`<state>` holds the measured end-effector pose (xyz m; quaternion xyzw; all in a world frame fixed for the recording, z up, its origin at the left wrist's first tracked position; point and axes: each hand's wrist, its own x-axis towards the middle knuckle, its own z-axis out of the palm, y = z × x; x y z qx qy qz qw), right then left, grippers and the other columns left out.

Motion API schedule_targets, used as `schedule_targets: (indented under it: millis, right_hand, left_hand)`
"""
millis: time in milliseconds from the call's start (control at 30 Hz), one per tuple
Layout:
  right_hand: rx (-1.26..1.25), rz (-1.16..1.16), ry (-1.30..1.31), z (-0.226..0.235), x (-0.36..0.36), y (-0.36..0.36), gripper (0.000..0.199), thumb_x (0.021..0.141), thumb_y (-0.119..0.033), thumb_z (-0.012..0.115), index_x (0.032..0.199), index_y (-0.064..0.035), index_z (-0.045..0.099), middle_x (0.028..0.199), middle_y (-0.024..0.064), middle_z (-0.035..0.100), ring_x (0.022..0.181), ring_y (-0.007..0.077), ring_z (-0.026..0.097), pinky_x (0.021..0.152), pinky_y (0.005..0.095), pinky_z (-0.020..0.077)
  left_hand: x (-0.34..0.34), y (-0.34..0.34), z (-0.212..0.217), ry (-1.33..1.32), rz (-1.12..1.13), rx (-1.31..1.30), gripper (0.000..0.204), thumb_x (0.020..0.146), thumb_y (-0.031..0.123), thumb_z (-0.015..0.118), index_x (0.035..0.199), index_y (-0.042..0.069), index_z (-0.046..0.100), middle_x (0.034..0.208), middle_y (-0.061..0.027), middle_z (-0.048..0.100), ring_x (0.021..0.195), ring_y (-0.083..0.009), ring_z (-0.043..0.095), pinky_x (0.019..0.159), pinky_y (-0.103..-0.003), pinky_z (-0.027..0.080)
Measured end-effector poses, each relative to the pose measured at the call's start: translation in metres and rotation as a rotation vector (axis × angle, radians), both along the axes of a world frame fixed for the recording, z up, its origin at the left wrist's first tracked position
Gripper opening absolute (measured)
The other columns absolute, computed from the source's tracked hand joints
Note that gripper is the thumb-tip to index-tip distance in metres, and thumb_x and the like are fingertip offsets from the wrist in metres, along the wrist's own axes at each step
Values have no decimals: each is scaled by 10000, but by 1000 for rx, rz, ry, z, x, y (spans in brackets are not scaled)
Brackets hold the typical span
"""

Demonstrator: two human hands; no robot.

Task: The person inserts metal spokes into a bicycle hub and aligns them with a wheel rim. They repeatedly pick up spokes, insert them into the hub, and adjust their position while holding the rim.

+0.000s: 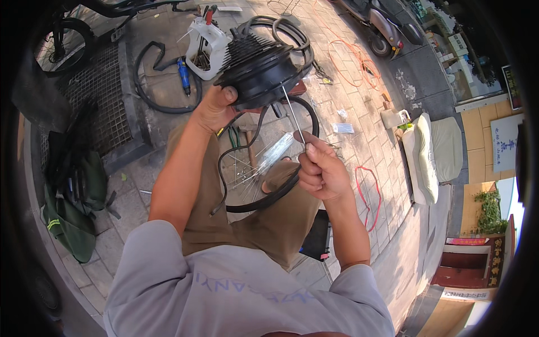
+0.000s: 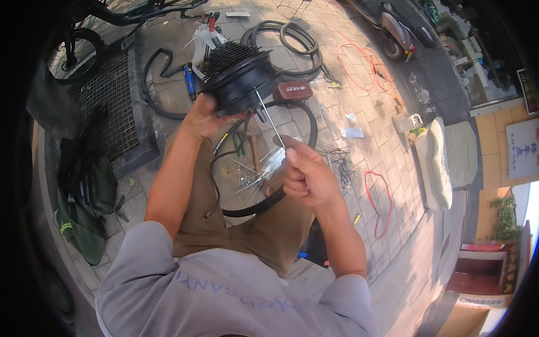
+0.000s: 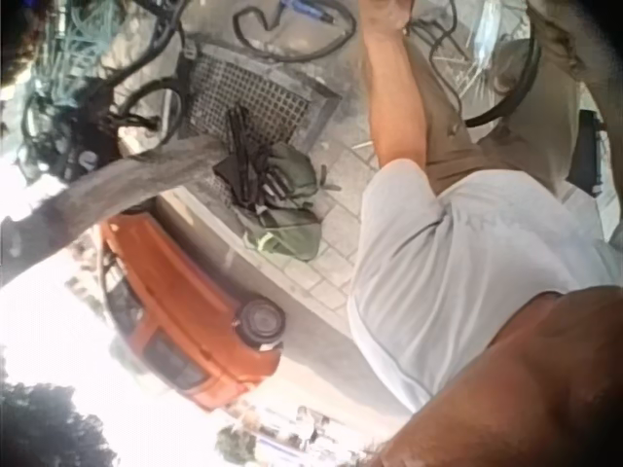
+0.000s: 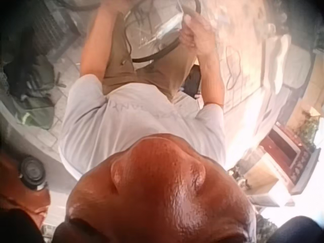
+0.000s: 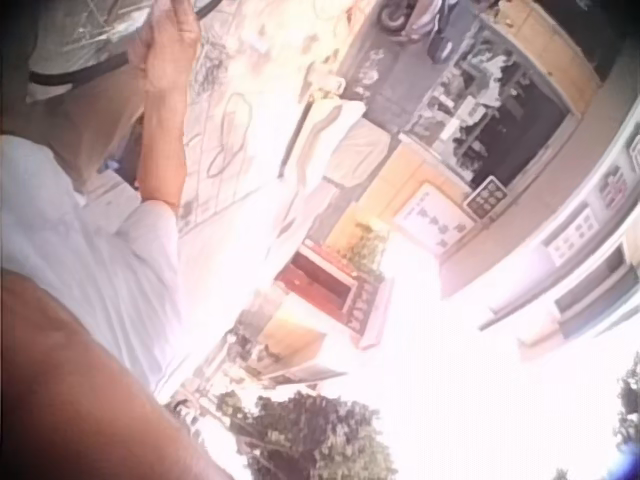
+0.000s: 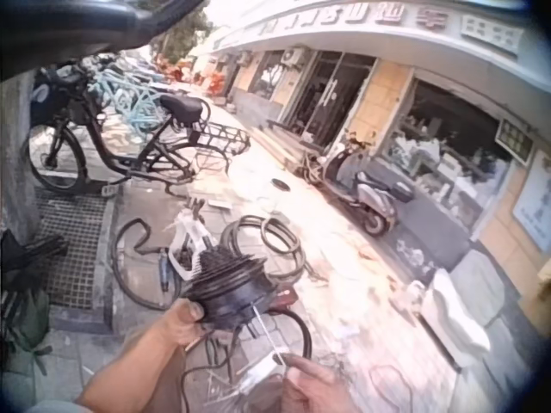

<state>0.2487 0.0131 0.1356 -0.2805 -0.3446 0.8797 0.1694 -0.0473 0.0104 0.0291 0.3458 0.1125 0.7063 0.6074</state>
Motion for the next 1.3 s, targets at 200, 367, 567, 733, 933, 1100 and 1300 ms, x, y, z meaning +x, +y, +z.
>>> schedule_targets:
  millis: [200, 367, 567, 733, 933, 1100, 1300]
  right_hand:
    - [1608, -346, -412, -10, -12, -17, 380, 1040, -73, 614, 1416, -115, 655, 721, 78, 581, 524, 158, 519, 496, 299, 446]
    - [1523, -361, -580, -10, -25, -38, 362, 1021, -50, 640, 1381, -30, 667, 878, 111, 714, 686, 187, 658, 653, 295, 541]
    - [606, -209, -216, -18, -8, 2, 307, 1078, -211, 636, 1277, 19, 680, 732, -17, 589, 633, 40, 499, 576, 211, 397]
    - [1278, -482, -611, -26, -32, -23, 274, 1081, -226, 631, 1193, 18, 686, 827, -3, 683, 696, 98, 589, 674, 256, 492]
    - [270, -338, -214, 11, -45, -5, 333, 1062, -320, 642, 860, -57, 608, 663, -7, 524, 468, 109, 450, 425, 257, 371]
    - [567, -516, -354, 6, -62, -17, 340, 1042, -321, 686, 998, 17, 688, 758, 51, 650, 594, 139, 616, 545, 275, 498]
    - [977, -460, -436, -13, -24, -59, 283, 1078, -239, 641, 1056, 37, 701, 770, 50, 675, 628, 118, 641, 584, 266, 513]
  left_hand:
    - [11, 0, -4, -69, -71, 5, 1031, 704, 540, 941, 1465, -25, 535, 1337, -140, 700, 1148, -266, 726, 928, -463, 631]
    - [11, 3, -5, -33, -75, -14, 1011, 716, 516, 943, 1473, -10, 529, 1343, -140, 693, 1149, -278, 721, 925, -481, 633]
    - [22, 1, -5, -35, -155, -99, 1003, 713, 553, 927, 1464, 9, 544, 1310, -144, 706, 1104, -288, 734, 910, -494, 638]
    - [34, 8, -17, -58, -179, -115, 925, 786, 620, 853, 1443, 34, 571, 1258, -126, 731, 1050, -236, 751, 836, -439, 667]
    - [44, 8, -4, 31, -198, -138, 1031, 717, 732, 834, 1469, 88, 549, 1345, -117, 684, 1194, -282, 680, 961, -567, 581]
    - [56, 9, -7, -94, -257, -236, 1012, 705, 788, 802, 1452, 146, 575, 1330, -76, 682, 1154, -244, 657, 992, -570, 538]
    - [53, 15, -15, -187, -292, -289, 950, 755, 830, 720, 1426, 167, 609, 1238, -55, 720, 964, -216, 685, 935, -566, 555]
